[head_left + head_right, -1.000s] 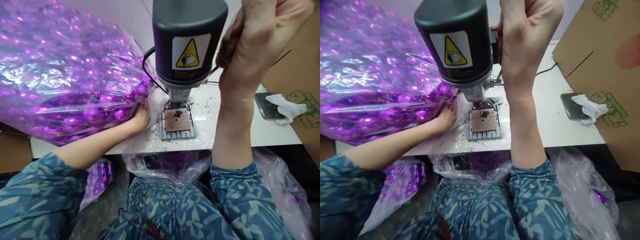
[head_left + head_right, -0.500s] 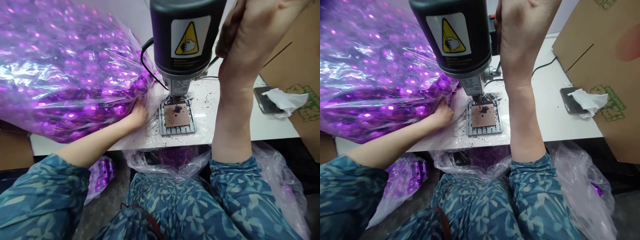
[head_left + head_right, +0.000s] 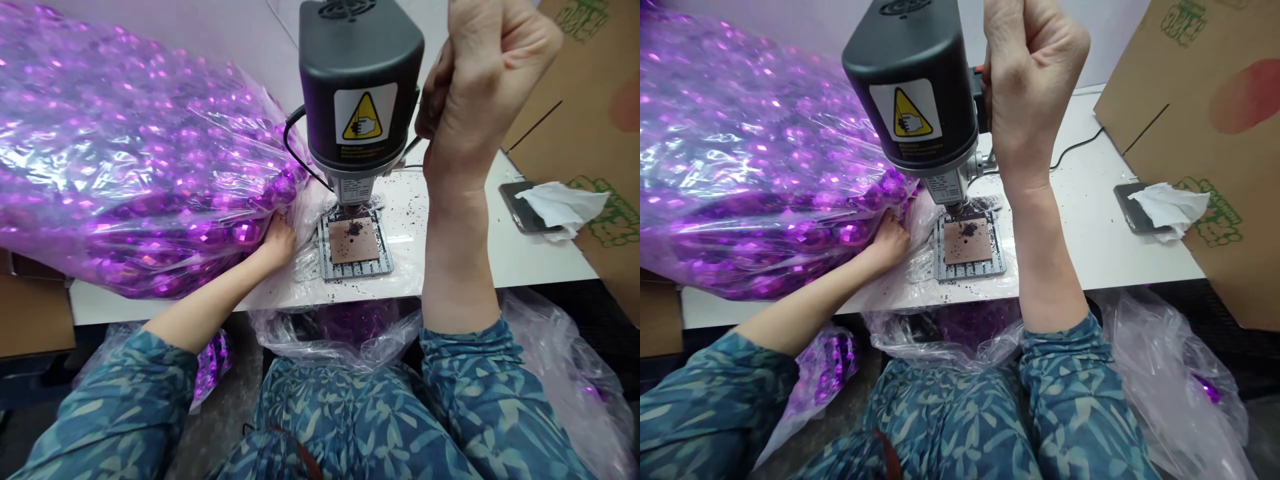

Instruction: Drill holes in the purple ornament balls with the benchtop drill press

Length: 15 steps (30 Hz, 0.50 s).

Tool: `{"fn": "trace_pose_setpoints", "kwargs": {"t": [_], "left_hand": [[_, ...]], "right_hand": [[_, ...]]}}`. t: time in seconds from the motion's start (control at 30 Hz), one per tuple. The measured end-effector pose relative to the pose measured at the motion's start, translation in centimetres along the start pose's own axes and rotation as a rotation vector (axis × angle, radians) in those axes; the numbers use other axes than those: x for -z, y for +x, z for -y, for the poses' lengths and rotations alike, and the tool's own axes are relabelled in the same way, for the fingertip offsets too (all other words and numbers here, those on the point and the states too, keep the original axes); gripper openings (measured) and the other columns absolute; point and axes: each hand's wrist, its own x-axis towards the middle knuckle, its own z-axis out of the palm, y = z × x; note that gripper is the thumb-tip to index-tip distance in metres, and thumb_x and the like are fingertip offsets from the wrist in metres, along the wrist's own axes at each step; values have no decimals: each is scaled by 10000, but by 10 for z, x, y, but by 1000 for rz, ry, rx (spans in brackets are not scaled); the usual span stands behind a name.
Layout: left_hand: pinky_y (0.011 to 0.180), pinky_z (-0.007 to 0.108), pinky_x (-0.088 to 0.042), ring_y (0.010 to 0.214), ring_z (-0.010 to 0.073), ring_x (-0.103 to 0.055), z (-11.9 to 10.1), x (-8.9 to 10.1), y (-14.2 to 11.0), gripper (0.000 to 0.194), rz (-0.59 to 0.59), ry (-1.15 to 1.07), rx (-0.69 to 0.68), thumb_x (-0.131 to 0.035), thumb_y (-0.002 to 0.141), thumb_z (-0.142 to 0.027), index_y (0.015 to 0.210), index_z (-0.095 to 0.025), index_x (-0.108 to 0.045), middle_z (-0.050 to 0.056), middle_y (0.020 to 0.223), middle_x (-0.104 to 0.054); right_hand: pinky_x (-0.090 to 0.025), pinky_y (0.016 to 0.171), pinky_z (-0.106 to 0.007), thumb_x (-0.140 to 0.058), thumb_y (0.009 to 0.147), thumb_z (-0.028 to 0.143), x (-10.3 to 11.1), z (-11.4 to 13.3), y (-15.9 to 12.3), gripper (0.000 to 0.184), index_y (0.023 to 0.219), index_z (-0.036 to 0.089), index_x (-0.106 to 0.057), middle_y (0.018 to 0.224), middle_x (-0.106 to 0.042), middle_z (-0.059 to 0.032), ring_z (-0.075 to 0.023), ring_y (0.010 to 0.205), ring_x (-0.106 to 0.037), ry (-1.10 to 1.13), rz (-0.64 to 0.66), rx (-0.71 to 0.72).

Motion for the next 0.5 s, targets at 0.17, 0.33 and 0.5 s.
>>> {"fn": "trace_pose_setpoints", "kwargs": {"t": [0.17, 0.33, 0.5], "left_hand": [[1165, 584, -358, 1214, 455, -641, -1, 1, 2, 273, 59, 196, -11, -562, 863, -44, 1029, -24, -778, 296, 1130, -751], [1233, 588, -295, 1397, 469, -543, 0, -2, -12, 358, -14, 92, 4, -542, 848, -19, 1135, -29, -756, 308, 1245, -714], [1150, 570, -421, 1403, 461, -520, 3, 8, -15, 401, -85, 17, -8, -550, 867, -23, 1224, -67, -725, 307, 1347, -654]], "right_hand": [[-272, 521, -255, -494, 968, 128, -1, -2, 2, 528, 475, 206, -323, 450, -300, 52, -27, 437, -290, -27, -15, 6], [-268, 500, -260, -502, 971, 143, -1, -3, 2, 531, 476, 206, -320, 442, -298, 53, -34, 437, -293, -51, -15, -6], [-301, 520, -236, -502, 962, 131, -2, -1, 1, 516, 478, 196, -336, 446, -311, 53, -26, 448, -323, -8, -31, 2]]}}
